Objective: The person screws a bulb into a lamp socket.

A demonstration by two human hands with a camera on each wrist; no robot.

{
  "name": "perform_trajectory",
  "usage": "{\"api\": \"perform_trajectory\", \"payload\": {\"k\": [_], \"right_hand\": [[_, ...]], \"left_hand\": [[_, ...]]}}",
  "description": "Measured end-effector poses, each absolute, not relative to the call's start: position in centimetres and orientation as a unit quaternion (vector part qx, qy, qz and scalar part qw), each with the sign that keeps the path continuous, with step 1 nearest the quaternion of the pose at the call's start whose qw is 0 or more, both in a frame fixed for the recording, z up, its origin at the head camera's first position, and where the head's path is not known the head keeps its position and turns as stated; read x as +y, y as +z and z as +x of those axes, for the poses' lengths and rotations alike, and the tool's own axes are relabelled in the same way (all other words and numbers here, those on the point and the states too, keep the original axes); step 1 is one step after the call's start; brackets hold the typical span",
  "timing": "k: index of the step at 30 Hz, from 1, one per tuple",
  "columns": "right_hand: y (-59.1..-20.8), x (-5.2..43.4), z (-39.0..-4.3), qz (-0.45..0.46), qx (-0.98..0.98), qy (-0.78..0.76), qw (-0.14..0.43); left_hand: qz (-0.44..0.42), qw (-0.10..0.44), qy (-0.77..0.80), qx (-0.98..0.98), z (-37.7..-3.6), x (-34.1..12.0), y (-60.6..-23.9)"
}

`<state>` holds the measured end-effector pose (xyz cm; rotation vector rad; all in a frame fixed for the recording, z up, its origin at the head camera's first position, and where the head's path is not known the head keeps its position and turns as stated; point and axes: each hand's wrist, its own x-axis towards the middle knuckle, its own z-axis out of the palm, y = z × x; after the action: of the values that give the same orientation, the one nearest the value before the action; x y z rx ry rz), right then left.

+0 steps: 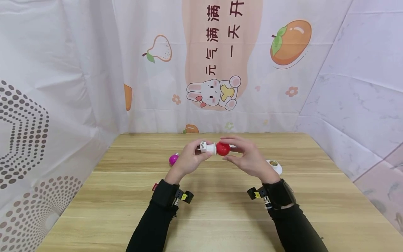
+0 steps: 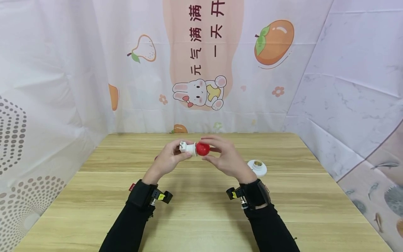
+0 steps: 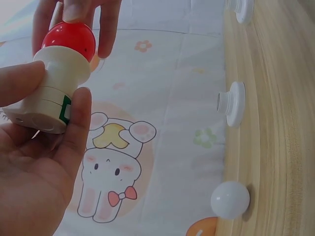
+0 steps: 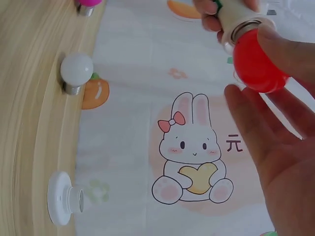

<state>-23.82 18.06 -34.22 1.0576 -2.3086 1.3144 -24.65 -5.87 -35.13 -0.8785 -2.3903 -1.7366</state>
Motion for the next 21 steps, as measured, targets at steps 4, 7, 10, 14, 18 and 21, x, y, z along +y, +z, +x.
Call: {"api": "perform_trajectory", "payload": {"k": [4, 7, 10, 14, 18, 21], "right_hand": [[-34.22, 17.84, -23.84, 0.368, -0.801, 0.450, 0.142], [-34.27, 17.81, -23.87, 0.366, -0.802, 0.449, 0.145], [-34.28, 17.84, -23.83, 0.363, -0.803, 0.448, 0.148], [-34.27, 17.82, -23.70, 0.360, -0.802, 0.454, 0.148], [-34.23, 17.75, -23.61, 0.355, -0.801, 0.462, 0.142], [-34.18, 17.72, -23.59, 0.349, -0.801, 0.467, 0.137]], "left_hand": [[-0.285, 0.032, -0.564, -0.775, -24.71, -5.94, -35.20], [-0.288, 0.033, -0.563, -0.774, -24.77, -5.94, -35.29], [-0.290, 0.032, -0.563, -0.773, -24.79, -5.93, -35.33], [-0.292, 0.029, -0.560, -0.775, -24.76, -5.90, -35.31], [-0.294, 0.026, -0.554, -0.779, -24.75, -5.86, -35.27], [-0.294, 0.024, -0.551, -0.781, -24.73, -5.87, -35.23]]}}
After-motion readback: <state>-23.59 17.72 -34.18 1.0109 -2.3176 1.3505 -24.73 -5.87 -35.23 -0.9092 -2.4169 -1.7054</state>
